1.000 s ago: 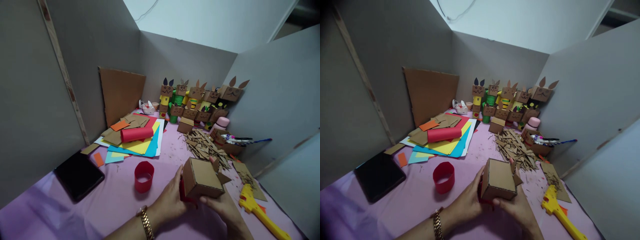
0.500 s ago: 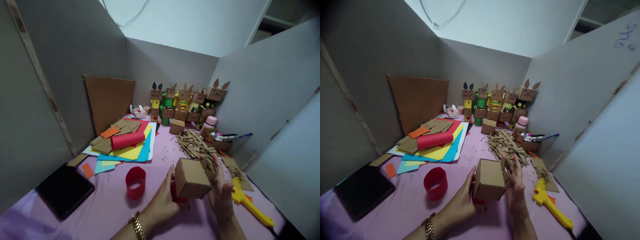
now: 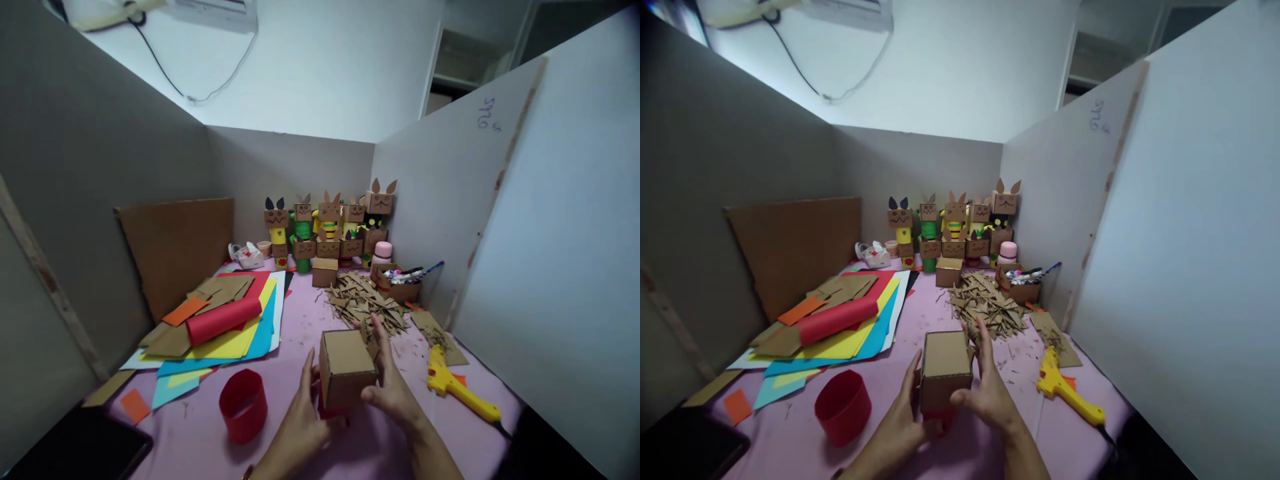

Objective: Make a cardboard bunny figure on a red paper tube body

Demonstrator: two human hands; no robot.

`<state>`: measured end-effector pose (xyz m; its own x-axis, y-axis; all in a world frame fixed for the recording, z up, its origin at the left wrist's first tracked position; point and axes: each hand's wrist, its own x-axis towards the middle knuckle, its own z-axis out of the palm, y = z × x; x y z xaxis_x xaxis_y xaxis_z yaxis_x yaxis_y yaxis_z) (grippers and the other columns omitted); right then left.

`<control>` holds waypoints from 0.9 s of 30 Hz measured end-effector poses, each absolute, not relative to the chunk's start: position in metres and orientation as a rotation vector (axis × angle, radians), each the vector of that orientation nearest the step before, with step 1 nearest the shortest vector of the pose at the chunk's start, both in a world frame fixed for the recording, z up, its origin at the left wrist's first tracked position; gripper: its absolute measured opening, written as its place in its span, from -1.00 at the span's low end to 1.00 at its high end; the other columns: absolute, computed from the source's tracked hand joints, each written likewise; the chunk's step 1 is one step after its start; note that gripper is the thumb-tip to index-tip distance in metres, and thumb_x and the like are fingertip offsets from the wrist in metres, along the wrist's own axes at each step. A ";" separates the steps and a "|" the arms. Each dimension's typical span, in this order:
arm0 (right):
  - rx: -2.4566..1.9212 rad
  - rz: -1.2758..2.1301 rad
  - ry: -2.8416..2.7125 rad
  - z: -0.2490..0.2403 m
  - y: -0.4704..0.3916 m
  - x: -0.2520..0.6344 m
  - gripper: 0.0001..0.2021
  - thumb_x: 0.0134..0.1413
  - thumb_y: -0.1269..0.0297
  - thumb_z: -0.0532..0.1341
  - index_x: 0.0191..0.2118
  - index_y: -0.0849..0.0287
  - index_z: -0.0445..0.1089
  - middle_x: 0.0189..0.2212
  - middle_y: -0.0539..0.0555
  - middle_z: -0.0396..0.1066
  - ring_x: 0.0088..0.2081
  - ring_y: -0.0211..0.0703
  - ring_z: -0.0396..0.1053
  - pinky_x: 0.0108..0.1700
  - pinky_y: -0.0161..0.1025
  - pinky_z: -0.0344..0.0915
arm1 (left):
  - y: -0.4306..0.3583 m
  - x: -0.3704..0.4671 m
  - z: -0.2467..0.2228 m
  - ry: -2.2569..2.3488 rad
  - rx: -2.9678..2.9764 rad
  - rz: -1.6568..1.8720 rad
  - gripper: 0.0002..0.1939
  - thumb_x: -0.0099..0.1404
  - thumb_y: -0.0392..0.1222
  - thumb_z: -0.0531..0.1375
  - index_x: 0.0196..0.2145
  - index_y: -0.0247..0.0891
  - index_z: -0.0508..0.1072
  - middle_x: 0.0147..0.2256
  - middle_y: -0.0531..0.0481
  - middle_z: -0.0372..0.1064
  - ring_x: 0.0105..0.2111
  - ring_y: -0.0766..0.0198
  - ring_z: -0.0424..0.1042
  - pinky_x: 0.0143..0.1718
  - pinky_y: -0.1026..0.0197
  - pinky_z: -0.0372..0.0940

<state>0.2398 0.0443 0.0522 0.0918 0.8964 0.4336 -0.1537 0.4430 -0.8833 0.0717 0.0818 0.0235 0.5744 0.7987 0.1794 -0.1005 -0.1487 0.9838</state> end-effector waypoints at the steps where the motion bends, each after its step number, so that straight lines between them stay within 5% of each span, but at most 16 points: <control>1: -0.803 0.918 -1.253 0.052 0.043 0.239 0.22 -0.48 -0.08 0.41 0.26 -0.09 -0.39 0.28 0.13 -0.15 0.26 0.04 -0.17 0.23 -0.02 -0.20 | 0.081 0.072 0.024 0.593 1.522 0.884 0.19 -0.07 -0.24 0.33 0.25 -0.13 -0.46 0.17 -0.26 0.02 0.11 -0.06 0.15 0.08 -0.01 0.09; 6: -0.710 1.087 -1.270 0.045 0.045 0.236 0.28 -0.42 0.16 0.46 0.26 -0.02 -0.54 0.16 0.19 0.14 0.18 0.03 0.08 0.16 -0.01 0.01 | 0.075 0.073 0.031 0.529 1.535 0.933 0.11 -0.07 -0.27 0.33 0.25 -0.17 -0.30 0.18 -0.24 0.04 0.13 -0.05 0.11 0.11 -0.01 0.06; 9: -0.697 1.113 -1.245 0.041 0.046 0.233 0.24 -0.40 0.25 0.46 0.26 -0.04 -0.48 0.20 0.18 0.07 0.16 0.04 0.12 0.14 -0.03 0.07 | 0.072 0.073 0.034 0.494 1.546 0.946 -0.01 -0.07 -0.36 0.31 0.22 -0.17 -0.13 0.17 -0.19 0.08 0.13 -0.01 0.11 0.13 0.01 0.03; 18: -0.863 1.074 -1.193 0.041 0.038 0.231 0.10 -0.41 0.19 0.45 0.25 0.00 -0.21 0.15 0.18 0.17 0.12 0.12 0.17 0.12 0.02 0.11 | 0.061 0.073 0.050 0.436 1.590 0.930 -0.24 -0.10 -0.59 0.19 0.08 -0.21 0.21 0.05 -0.06 0.28 0.03 0.05 0.26 0.04 0.08 0.16; 27: -0.973 1.101 -1.149 0.036 0.032 0.230 0.10 -0.34 0.15 0.41 0.26 -0.04 -0.32 0.13 0.18 0.21 0.02 0.10 0.30 0.02 0.00 0.25 | 0.054 0.071 0.054 0.371 1.540 0.958 -0.22 -0.19 -0.65 0.14 0.03 -0.20 0.28 -0.02 0.01 0.35 -0.01 0.02 0.29 -0.04 0.11 0.24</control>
<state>0.2303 0.0317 0.0357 0.0613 0.9795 0.1919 -0.1503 0.1991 -0.9684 0.0711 0.0540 0.0541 0.6069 0.7099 0.3575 -0.2846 -0.2259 0.9316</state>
